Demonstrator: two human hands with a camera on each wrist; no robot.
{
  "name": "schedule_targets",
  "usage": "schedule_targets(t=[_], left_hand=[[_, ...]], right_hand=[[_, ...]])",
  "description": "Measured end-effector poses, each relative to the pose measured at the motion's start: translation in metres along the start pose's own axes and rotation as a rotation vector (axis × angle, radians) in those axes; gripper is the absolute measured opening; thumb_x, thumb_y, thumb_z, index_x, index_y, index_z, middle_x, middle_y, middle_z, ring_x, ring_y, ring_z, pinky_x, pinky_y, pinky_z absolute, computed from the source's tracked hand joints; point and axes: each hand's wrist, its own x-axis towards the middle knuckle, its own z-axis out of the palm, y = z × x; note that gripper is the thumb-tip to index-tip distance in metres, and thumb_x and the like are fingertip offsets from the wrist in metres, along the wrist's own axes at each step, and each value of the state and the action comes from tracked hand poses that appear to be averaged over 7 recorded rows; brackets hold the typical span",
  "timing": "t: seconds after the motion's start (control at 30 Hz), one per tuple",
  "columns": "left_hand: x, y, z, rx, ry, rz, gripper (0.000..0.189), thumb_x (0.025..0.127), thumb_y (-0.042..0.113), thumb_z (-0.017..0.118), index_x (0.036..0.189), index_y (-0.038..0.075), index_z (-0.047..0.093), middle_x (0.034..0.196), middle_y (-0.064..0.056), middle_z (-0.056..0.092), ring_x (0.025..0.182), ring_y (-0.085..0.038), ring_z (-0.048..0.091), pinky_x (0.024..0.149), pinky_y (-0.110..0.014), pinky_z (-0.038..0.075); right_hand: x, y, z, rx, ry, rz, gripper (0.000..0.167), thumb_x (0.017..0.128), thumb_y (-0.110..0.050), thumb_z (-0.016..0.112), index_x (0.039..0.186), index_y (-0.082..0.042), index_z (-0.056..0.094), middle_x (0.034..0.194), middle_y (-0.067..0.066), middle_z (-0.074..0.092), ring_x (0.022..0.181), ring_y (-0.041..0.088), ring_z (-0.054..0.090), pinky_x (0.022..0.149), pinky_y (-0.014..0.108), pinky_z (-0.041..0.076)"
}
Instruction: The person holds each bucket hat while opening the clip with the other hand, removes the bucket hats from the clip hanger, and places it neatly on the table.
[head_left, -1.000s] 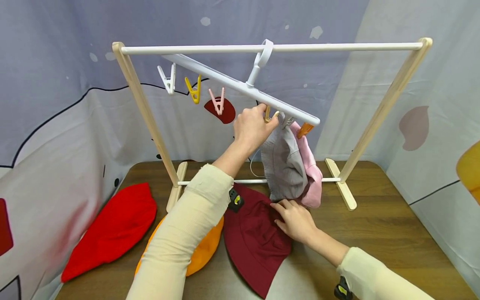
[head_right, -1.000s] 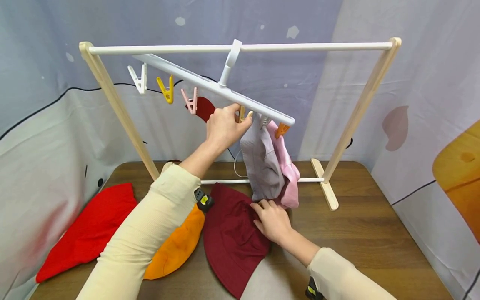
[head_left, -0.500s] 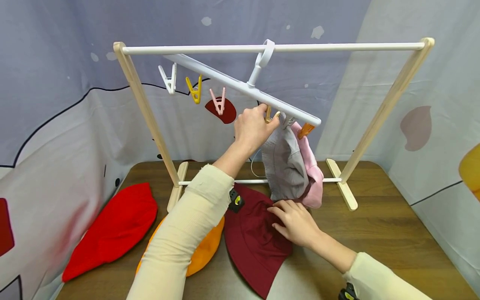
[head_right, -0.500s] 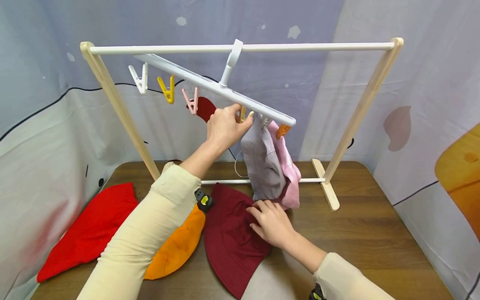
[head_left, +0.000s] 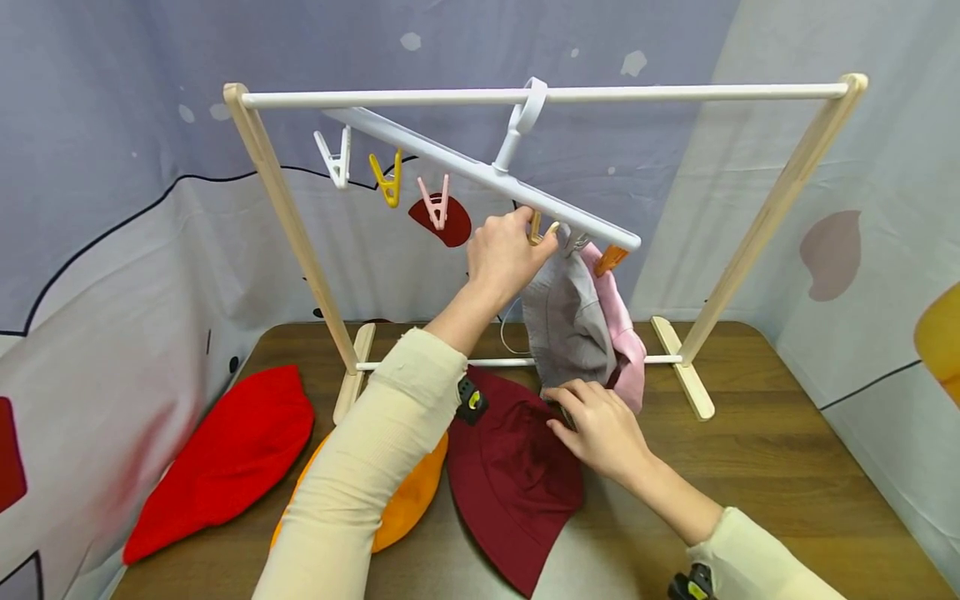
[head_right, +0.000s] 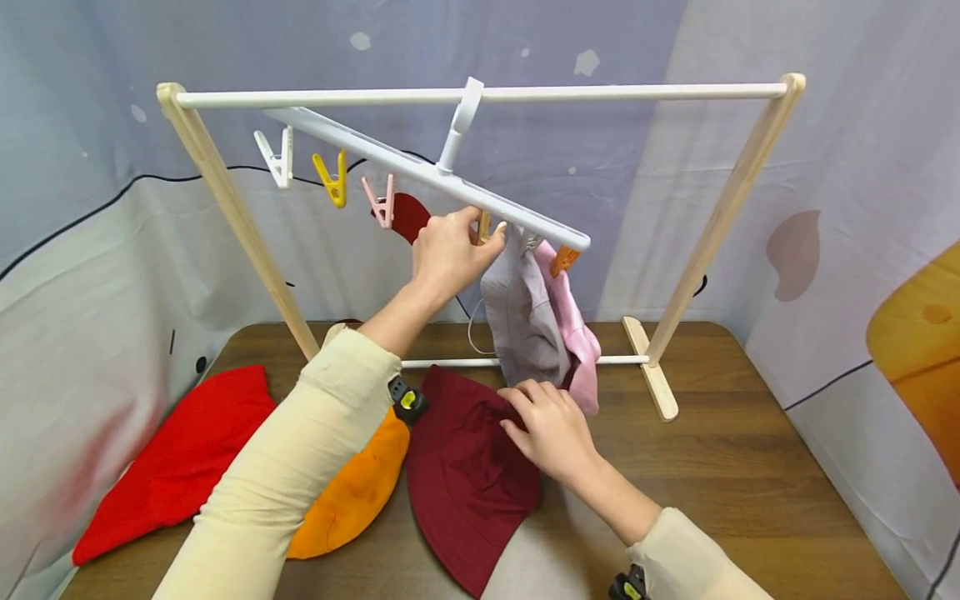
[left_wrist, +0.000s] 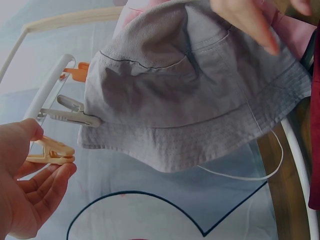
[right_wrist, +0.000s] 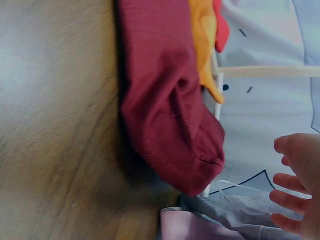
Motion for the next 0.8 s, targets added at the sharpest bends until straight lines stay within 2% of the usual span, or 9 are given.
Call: schedule_targets(t=[0.13, 0.3, 0.43, 0.6, 0.8], left_hand=[[0.0, 0.0, 0.0, 0.003, 0.004, 0.004, 0.021, 0.08, 0.04, 0.057, 0.074, 0.02, 0.055, 0.065, 0.002, 0.059, 0.062, -0.024, 0.06, 0.054, -0.035, 0.044], [0.0, 0.0, 0.0, 0.004, 0.004, 0.003, 0.021, 0.081, 0.04, 0.057, 0.075, 0.02, 0.055, 0.065, 0.002, 0.059, 0.063, -0.025, 0.06, 0.054, -0.035, 0.045], [0.0, 0.001, -0.001, 0.005, 0.0, -0.001, 0.02, 0.08, 0.04, 0.057, 0.075, 0.02, 0.056, 0.065, 0.002, 0.059, 0.063, -0.025, 0.06, 0.054, -0.036, 0.045], [0.0, 0.001, 0.0, 0.001, -0.004, -0.006, 0.02, 0.08, 0.04, 0.056, 0.075, 0.02, 0.055, 0.065, 0.002, 0.059, 0.063, -0.025, 0.06, 0.054, -0.036, 0.045], [0.001, 0.0, 0.001, -0.002, -0.001, -0.005, 0.02, 0.08, 0.039, 0.056, 0.075, 0.02, 0.056, 0.065, 0.001, 0.059, 0.063, -0.025, 0.06, 0.054, -0.035, 0.044]], right_hand=[[0.004, -0.001, -0.006, 0.008, 0.068, 0.036, 0.035, 0.071, -0.021, 0.072, 0.104, -0.013, 0.065, 0.092, 0.001, 0.062, 0.078, 0.023, 0.058, 0.066, 0.037, 0.046], [0.006, -0.003, -0.012, 0.022, 0.095, 0.092, 0.035, 0.074, -0.023, 0.069, 0.107, -0.013, 0.064, 0.095, 0.001, 0.061, 0.083, 0.023, 0.058, 0.069, 0.038, 0.046], [0.007, -0.004, -0.015, 0.02, 0.13, 0.119, 0.041, 0.073, -0.022, 0.07, 0.112, -0.012, 0.062, 0.098, 0.003, 0.061, 0.085, 0.025, 0.058, 0.072, 0.039, 0.046], [0.009, -0.003, -0.019, 0.028, 0.211, 0.152, 0.048, 0.071, -0.02, 0.072, 0.116, -0.012, 0.061, 0.1, 0.006, 0.06, 0.085, 0.027, 0.057, 0.073, 0.04, 0.045], [0.013, -0.003, -0.023, 0.064, 0.316, 0.234, 0.053, 0.069, -0.014, 0.073, 0.119, -0.01, 0.059, 0.104, 0.01, 0.058, 0.091, 0.03, 0.056, 0.074, 0.043, 0.045]])
